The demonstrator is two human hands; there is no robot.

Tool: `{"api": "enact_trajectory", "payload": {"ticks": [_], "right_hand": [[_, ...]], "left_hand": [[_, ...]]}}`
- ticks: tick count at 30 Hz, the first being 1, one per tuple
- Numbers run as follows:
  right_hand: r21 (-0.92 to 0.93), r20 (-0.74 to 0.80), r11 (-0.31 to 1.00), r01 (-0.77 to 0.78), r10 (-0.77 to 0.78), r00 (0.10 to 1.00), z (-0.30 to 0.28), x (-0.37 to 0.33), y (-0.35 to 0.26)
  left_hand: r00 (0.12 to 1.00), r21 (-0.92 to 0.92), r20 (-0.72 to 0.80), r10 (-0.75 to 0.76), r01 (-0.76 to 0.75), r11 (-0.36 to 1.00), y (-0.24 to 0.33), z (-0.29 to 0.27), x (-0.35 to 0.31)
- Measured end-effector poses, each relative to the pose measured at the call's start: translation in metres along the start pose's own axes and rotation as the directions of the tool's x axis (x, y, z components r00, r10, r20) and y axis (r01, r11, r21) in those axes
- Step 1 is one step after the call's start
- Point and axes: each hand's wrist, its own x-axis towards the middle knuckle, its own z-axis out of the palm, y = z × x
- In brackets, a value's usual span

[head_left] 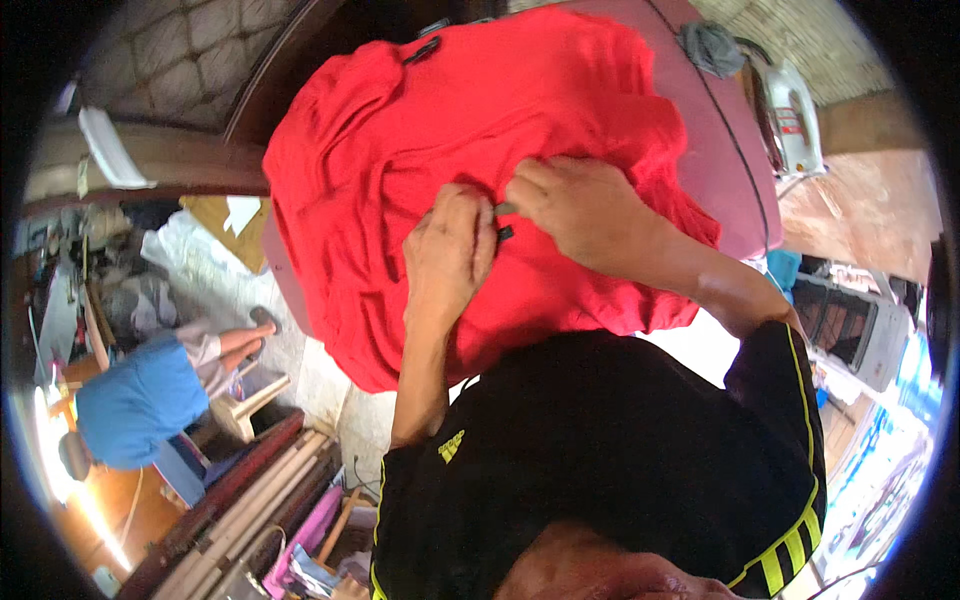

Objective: The person uses a pair of small scissors to trim loose threads and excess fabric from a red garment. They repeatedly pick up the garment, inspect specific areas, and snip small pieces of material.

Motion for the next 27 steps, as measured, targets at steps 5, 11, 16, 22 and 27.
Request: {"api": "enact_trajectory", "payload": {"ticks": [5,11,16,22,27], "right_hand": [[-0.024,0.005,0.999,0.023,-0.023,1.000,0.001,-0.005,-0.001],[0.314,-0.382,0.949,-0.035,0.160,0.910,-0.052,-0.045,-0.008],[0.476,-0.349,0.673,-0.566,0.735,0.581,-0.055,-0.080,0.039],[0.649,-0.420,0.700,-0.300,0.657,0.626,-0.021,-0.071,0.071],[0.665,-0.409,0.690,-0.285,0.656,0.635,-0.024,-0.066,0.071]], "left_hand": [[0.997,-0.125,-0.008,-0.076,0.075,0.989,0.000,-0.003,-0.004],[0.984,-0.419,0.173,-0.028,0.099,0.903,-0.004,-0.027,-0.003],[0.999,-0.453,0.038,0.024,-0.004,0.892,0.032,-0.002,0.032],[0.984,-0.504,-0.077,-0.161,0.101,0.858,0.043,0.049,0.072],[0.967,-0.390,-0.126,-0.220,0.156,0.908,0.020,0.054,0.091]]}}
